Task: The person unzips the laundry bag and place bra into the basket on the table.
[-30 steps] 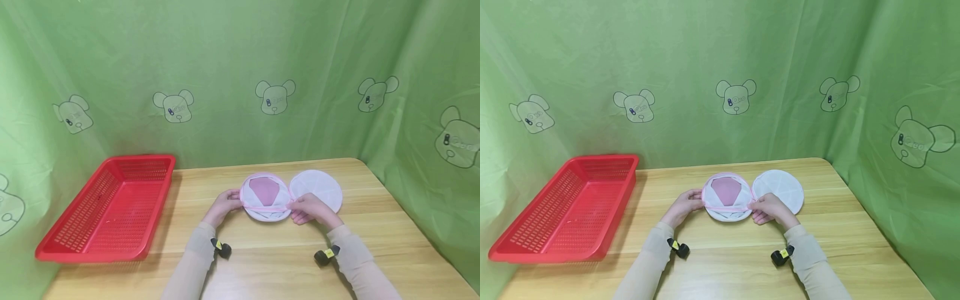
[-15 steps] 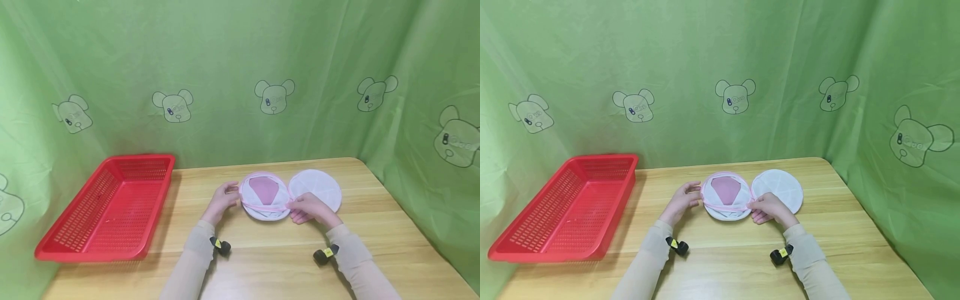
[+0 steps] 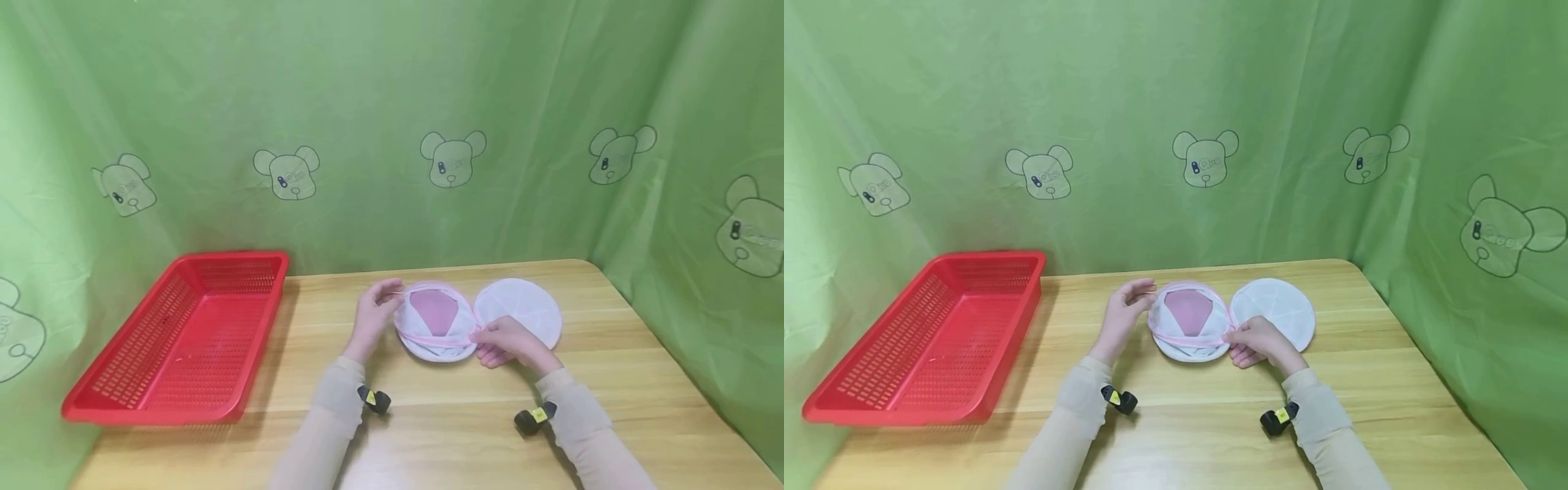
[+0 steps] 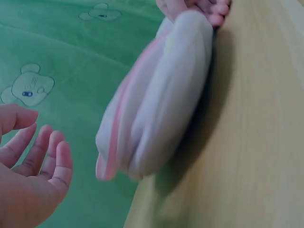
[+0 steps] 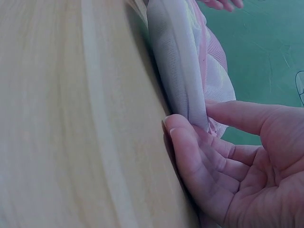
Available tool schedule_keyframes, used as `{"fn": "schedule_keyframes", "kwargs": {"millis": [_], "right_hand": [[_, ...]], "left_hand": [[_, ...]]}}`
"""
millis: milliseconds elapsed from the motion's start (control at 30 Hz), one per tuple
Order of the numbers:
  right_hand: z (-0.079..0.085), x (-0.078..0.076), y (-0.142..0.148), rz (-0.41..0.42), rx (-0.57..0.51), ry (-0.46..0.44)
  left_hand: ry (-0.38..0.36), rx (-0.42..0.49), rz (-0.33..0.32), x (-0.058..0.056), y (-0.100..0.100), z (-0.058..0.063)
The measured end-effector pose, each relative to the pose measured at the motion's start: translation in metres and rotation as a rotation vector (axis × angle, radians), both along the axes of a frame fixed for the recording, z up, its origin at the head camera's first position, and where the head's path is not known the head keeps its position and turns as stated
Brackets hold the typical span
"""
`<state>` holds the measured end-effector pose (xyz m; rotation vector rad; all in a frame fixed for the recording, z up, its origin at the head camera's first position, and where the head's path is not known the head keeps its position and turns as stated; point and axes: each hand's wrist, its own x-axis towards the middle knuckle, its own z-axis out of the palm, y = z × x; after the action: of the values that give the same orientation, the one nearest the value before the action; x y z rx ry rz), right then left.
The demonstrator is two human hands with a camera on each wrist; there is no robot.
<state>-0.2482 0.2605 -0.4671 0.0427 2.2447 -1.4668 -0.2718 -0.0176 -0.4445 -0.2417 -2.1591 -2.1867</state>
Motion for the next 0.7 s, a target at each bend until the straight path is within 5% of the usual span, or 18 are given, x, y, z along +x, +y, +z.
{"fn": "schedule_keyframes", "kwargs": {"millis": [167, 367, 700], "right_hand": [[0.000, 0.001, 0.000, 0.001, 0.003, -0.001], [-0.001, -0.001, 0.001, 0.004, 0.005, 0.003], [-0.001, -0.001, 0.000, 0.004, 0.013, -0.008]], "left_hand": [[0.009, 0.041, -0.066, 0.004, 0.016, 0.009], [0.011, 0.044, -0.120, 0.002, 0.035, 0.005], [-0.010, -0.102, -0.124, -0.001, 0.046, -0.006]]}}
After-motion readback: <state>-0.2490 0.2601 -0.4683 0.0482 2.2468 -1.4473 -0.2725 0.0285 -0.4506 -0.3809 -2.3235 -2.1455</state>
